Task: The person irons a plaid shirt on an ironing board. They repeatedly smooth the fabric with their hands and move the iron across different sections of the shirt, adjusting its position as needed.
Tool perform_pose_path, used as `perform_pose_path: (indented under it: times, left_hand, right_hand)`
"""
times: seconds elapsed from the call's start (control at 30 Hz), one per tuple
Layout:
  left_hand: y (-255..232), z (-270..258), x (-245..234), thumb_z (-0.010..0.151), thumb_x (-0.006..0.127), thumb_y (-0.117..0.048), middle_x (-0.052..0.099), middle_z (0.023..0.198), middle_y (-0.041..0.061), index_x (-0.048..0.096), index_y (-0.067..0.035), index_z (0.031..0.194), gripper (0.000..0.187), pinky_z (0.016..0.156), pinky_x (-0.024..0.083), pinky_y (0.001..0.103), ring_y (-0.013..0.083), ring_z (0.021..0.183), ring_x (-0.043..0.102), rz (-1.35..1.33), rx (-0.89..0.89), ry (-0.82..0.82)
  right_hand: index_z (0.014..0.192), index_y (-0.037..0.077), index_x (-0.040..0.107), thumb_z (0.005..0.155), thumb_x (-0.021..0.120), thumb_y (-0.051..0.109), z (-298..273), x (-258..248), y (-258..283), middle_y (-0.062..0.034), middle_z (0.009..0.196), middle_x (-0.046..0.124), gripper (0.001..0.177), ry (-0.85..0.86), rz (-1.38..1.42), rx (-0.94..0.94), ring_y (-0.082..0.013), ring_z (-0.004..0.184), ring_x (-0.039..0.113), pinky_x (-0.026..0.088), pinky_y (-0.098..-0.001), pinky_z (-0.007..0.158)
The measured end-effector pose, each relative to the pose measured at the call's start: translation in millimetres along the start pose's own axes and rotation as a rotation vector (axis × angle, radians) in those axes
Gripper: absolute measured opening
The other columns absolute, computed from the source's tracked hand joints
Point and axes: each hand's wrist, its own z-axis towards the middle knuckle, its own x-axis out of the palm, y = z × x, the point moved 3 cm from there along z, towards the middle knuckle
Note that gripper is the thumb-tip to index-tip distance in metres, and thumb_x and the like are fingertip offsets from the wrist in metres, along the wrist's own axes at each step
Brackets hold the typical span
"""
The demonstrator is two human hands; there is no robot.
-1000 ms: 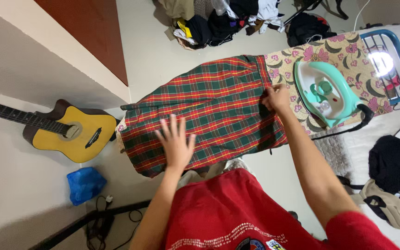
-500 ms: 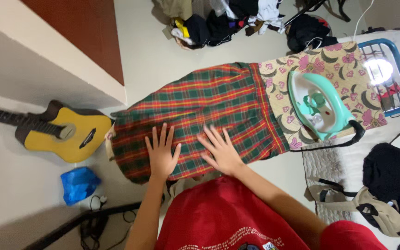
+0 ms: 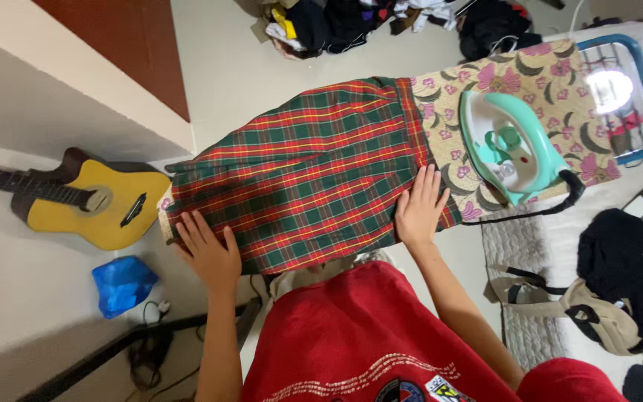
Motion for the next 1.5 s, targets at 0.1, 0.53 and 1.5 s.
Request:
perform_pose_path:
  times: [0.1,0.53,1.5]
  left_hand:
    - [-36.0,11.3,0.6,0.108,0.05,-0.03,0.022,0.173,0.021,0.029,0.002,0.165,0.069,0.124,0.012,0.07,0.0412,0.161,0.019,0.137,-0.052,0.071]
    - [-117.5,9.7,36.2,0.1,0.054,-0.047,0.025,0.166,0.011,0.031,-0.017,0.159,0.07,0.121,0.017,0.063,0.0376,0.153,0.02,-0.097,0.379,0.299]
    - [-119.8,-0.2,40.3,0.102,0.05,-0.046,0.027,0.167,0.011,0.035,-0.015,0.158,0.065,0.123,0.016,0.061,0.0349,0.155,0.019,-0.119,0.369,0.274]
  right_hand:
    - [0.163,-0.002,0.022,0.108,0.042,0.034,-1.1,-11.4,4.7,-0.0231,0.17,0.019,0.069,-0.063,0.131,-0.033,-0.0375,0.158,0.015,0.007,-0.0616,0.123]
    - [0.134,-0.003,0.059,0.075,0.077,0.001,114.1,-105.4,-76.5,-0.0269,0.128,0.061,0.063,-0.114,-0.141,-0.209,-0.0444,0.116,0.059,0.049,-0.0487,0.103]
    - [0.086,-0.011,0.074,0.094,0.061,0.079,219.0,-113.1,-153.0,-0.0253,0.072,0.073,0.091,0.309,0.054,0.322,-0.0332,0.072,0.074,0.059,-0.0466,0.077]
